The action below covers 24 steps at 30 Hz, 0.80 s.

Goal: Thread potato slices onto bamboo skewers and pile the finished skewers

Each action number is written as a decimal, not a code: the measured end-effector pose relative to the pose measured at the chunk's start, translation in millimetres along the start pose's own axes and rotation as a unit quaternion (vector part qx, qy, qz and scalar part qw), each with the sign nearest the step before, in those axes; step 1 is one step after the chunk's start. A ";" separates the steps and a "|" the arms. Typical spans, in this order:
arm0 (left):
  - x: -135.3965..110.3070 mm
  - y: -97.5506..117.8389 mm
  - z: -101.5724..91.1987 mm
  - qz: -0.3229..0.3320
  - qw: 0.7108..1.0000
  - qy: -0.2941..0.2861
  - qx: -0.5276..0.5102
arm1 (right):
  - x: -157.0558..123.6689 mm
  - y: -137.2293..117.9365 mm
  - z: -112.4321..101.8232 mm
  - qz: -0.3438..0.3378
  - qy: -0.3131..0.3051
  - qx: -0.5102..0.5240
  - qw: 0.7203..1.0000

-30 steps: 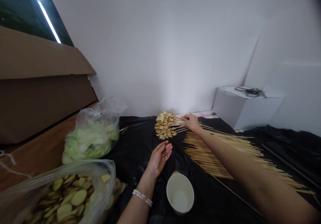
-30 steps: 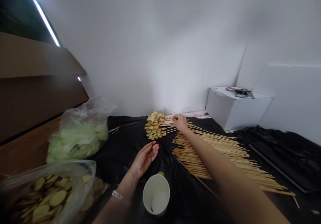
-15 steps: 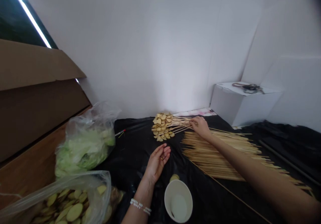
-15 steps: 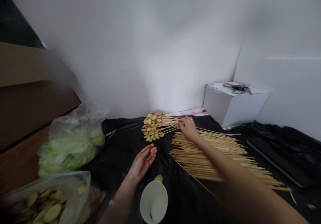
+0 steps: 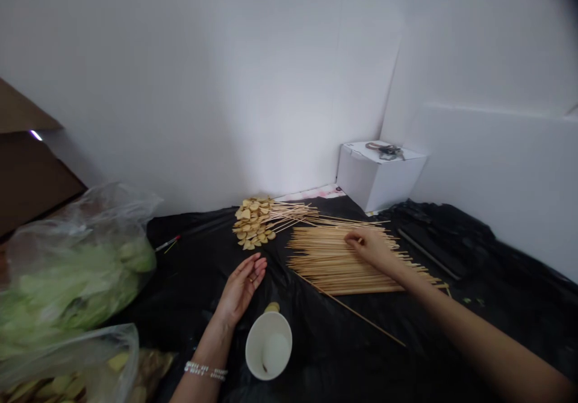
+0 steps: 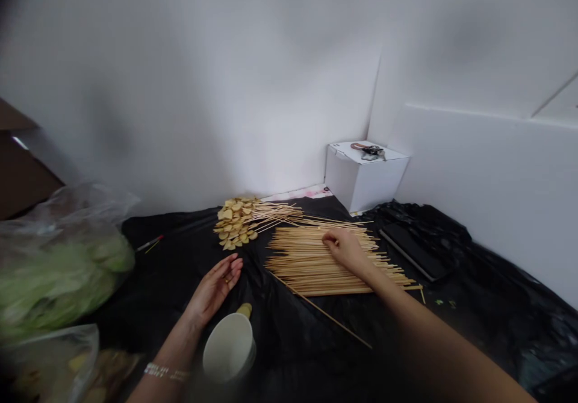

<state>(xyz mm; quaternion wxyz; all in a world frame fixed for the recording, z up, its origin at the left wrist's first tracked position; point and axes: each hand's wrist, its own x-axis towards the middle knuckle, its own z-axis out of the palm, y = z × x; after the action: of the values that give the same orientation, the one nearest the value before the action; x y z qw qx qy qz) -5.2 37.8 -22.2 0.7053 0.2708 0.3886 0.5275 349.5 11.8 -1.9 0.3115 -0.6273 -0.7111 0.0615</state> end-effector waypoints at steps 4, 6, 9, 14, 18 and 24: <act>0.1 -0.2 -0.4 -0.001 1.000 0.002 -0.001 | 9.2 -17.2 16.8 -0.040 -0.075 -0.094 0.992; -0.1 -0.5 -0.3 -0.001 1.000 0.003 -0.002 | 14.0 -24.9 27.7 -0.045 -0.094 -0.113 0.988; 0.0 -0.7 0.0 -0.004 1.000 0.006 -0.003 | 18.1 -30.4 40.2 -0.043 -0.099 -0.136 0.985; 0.2 -0.3 -0.3 -0.008 1.000 0.004 0.000 | 18.9 -30.0 44.6 -0.071 -0.122 -0.185 0.972; -0.2 -0.3 -0.4 -0.008 1.000 0.004 -0.001 | 17.1 -35.1 43.0 -0.130 -0.151 -0.226 0.953; 1.2 -0.9 -1.9 -0.012 1.000 -0.001 -0.006 | 26.7 -40.5 41.2 -0.187 -0.183 -0.271 0.926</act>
<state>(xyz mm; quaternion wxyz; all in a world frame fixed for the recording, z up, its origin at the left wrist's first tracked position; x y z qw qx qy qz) -6.1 38.6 -24.3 0.7137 0.2622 0.3880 0.5209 293.0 40.8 -5.7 -0.0002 -0.5213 -0.8497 -0.0791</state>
